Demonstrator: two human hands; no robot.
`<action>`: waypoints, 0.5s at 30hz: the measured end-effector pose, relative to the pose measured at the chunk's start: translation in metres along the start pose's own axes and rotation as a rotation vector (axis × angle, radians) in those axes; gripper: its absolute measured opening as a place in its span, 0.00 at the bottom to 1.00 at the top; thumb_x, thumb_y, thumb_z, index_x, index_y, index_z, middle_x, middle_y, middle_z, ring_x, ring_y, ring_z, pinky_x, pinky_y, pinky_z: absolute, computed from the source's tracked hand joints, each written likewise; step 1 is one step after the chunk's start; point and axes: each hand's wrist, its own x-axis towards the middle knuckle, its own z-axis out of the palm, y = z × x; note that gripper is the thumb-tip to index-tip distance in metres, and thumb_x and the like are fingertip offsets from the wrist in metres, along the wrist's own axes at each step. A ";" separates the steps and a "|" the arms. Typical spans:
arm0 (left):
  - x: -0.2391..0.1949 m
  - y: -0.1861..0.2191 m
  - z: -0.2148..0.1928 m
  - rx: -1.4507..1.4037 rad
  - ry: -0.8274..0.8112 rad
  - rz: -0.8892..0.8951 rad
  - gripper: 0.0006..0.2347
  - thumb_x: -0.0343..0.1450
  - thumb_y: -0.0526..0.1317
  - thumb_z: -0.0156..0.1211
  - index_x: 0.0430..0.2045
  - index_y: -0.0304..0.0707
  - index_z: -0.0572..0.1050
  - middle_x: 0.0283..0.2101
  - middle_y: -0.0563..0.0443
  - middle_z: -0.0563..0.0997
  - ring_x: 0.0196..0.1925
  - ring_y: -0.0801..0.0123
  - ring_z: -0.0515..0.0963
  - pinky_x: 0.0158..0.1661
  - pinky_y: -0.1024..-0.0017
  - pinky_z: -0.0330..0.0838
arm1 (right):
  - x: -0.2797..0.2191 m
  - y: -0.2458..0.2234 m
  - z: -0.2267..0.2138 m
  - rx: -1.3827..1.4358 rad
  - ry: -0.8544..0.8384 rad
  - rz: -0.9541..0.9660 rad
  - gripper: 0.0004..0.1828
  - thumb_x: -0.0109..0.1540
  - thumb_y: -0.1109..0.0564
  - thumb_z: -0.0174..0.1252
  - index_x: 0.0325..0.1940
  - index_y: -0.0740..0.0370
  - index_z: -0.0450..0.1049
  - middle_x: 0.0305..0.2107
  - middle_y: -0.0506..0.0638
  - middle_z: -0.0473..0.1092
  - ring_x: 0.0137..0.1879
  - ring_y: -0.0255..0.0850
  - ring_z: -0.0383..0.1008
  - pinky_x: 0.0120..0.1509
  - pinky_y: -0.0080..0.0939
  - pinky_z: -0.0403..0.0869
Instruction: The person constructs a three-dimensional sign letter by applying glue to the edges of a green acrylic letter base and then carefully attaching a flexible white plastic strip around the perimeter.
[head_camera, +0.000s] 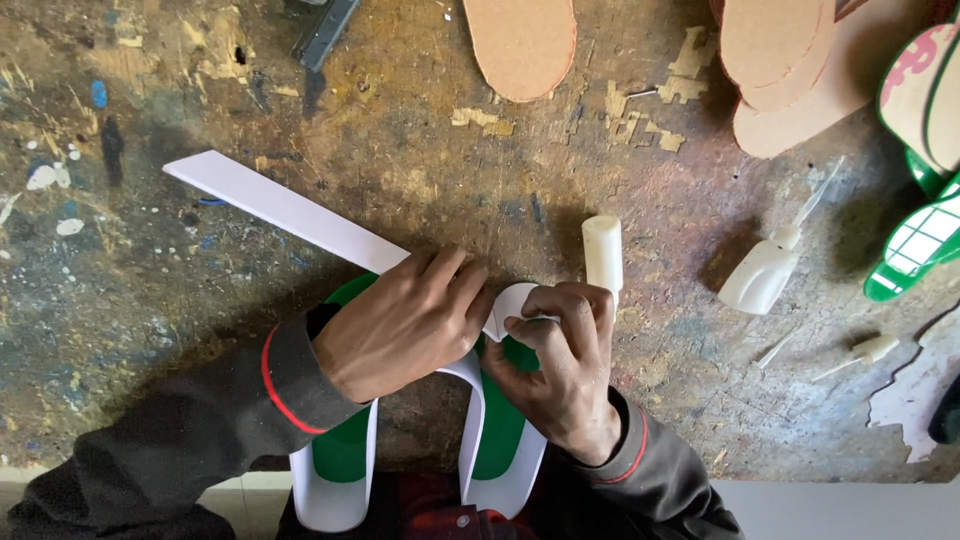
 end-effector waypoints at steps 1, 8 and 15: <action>-0.002 0.002 0.001 0.013 0.012 0.002 0.05 0.82 0.39 0.60 0.37 0.44 0.78 0.39 0.53 0.75 0.41 0.64 0.71 0.41 0.65 0.76 | 0.000 -0.001 0.000 -0.007 0.011 -0.012 0.15 0.63 0.63 0.72 0.46 0.56 0.71 0.48 0.52 0.73 0.54 0.54 0.69 0.63 0.54 0.72; 0.002 0.007 -0.002 0.085 -0.014 -0.028 0.05 0.83 0.38 0.57 0.38 0.44 0.78 0.39 0.52 0.75 0.42 0.64 0.72 0.43 0.66 0.77 | 0.015 -0.010 -0.004 -0.043 -0.056 -0.075 0.13 0.65 0.66 0.70 0.43 0.59 0.70 0.46 0.54 0.74 0.53 0.56 0.70 0.60 0.55 0.74; 0.002 0.009 -0.006 0.109 -0.067 -0.040 0.10 0.86 0.40 0.55 0.34 0.45 0.77 0.39 0.51 0.73 0.42 0.63 0.71 0.46 0.65 0.76 | 0.026 -0.015 -0.003 -0.044 -0.161 -0.001 0.13 0.69 0.61 0.71 0.42 0.65 0.71 0.49 0.59 0.78 0.58 0.60 0.75 0.66 0.57 0.77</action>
